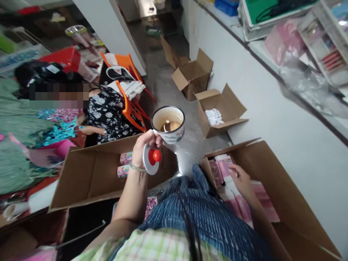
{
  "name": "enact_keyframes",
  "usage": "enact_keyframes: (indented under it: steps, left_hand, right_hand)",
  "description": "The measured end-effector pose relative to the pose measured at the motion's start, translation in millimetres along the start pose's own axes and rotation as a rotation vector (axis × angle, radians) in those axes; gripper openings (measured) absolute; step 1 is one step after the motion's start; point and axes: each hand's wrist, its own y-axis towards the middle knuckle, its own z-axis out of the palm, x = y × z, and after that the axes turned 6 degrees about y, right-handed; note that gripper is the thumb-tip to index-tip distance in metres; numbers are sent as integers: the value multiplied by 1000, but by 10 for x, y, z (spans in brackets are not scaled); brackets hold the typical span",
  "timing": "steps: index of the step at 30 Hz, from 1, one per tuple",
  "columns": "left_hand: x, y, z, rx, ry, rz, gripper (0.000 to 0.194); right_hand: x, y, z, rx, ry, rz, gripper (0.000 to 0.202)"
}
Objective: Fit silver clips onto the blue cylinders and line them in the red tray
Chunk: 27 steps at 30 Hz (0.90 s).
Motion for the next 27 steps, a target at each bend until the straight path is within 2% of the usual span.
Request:
enact_keyframes:
  steps: [2, 5, 7, 9, 12, 14, 18, 22, 25, 27]
  left_hand:
    - [-38, 407, 48, 1, -3, -27, 59]
    - [-46, 1092, 68, 14, -16, -68, 59]
    - [-40, 1627, 46, 24, -18, -96, 60]
    - [-41, 2225, -2, 41, -10, -127, 61]
    - [-55, 3179, -109, 70, 12, -161, 64]
    - [-71, 3799, -195, 70, 17, -162, 65]
    - [-158, 4962, -368, 19, -7, -123, 67]
    - [-345, 6165, -527, -43, -30, -86, 68]
    - [-455, 7022, -625, -100, 54, -54, 64]
    - [-513, 7539, -703, -124, 139, 14, 56]
  right_hand:
    - [774, 684, 490, 243, 178, -79, 40]
    - [1690, 1435, 1279, 556, 490, -18, 45]
    - [2077, 1855, 1758, 661, 712, 106, 55]
    - [2311, 2297, 2175, 715, 897, 246, 62]
    - [2519, 3053, 2676, 689, 978, 365, 65]
    - [2671, 3575, 2919, 613, 899, 322, 66]
    - [3129, 4562, 3237, 549, 710, 145, 61]
    - [3658, 5630, 3553, 517, 624, 69, 50]
    - [3993, 6472, 3867, 443, 687, 68, 46]
    - [4183, 7026, 4079, 448, 788, 81, 45]
